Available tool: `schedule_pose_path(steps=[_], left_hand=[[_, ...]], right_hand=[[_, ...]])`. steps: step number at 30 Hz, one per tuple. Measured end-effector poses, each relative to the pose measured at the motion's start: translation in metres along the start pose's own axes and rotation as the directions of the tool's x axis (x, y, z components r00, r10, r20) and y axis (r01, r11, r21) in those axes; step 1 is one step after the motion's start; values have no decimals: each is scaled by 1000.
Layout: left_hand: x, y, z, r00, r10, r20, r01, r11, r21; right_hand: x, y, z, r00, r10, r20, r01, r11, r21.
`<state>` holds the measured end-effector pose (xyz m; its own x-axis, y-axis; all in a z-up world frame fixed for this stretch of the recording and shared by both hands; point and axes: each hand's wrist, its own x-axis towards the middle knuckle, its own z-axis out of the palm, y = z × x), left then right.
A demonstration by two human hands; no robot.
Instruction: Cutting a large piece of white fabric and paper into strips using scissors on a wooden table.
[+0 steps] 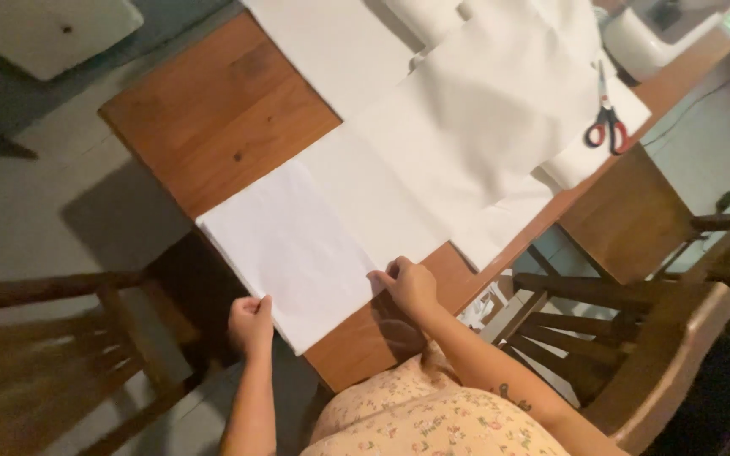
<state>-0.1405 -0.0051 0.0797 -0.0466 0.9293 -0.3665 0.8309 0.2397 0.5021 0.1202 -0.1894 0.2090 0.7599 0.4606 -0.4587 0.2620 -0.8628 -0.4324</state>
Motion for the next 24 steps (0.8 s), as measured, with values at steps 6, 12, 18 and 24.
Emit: schedule_pose_path(steps=[6,12,18,24], left_hand=[[-67,57,-50,722,552,-418,-564,819,107],[-89,98,-29,524,835,-170,-812,550,197],[-92,105,21,582,813,-31,-750,551,366],[-95,125,19,651,757,51,-711,585,391]], right_hand=[[87,95,-102,810,73,-582,157,929,335],[243,217,-228,202,-220,-954,163,968,-189],[285,259,-284,670,95,-737,-207,976,-62],[293,272,-311,791,51,-610,-244,940,-238]])
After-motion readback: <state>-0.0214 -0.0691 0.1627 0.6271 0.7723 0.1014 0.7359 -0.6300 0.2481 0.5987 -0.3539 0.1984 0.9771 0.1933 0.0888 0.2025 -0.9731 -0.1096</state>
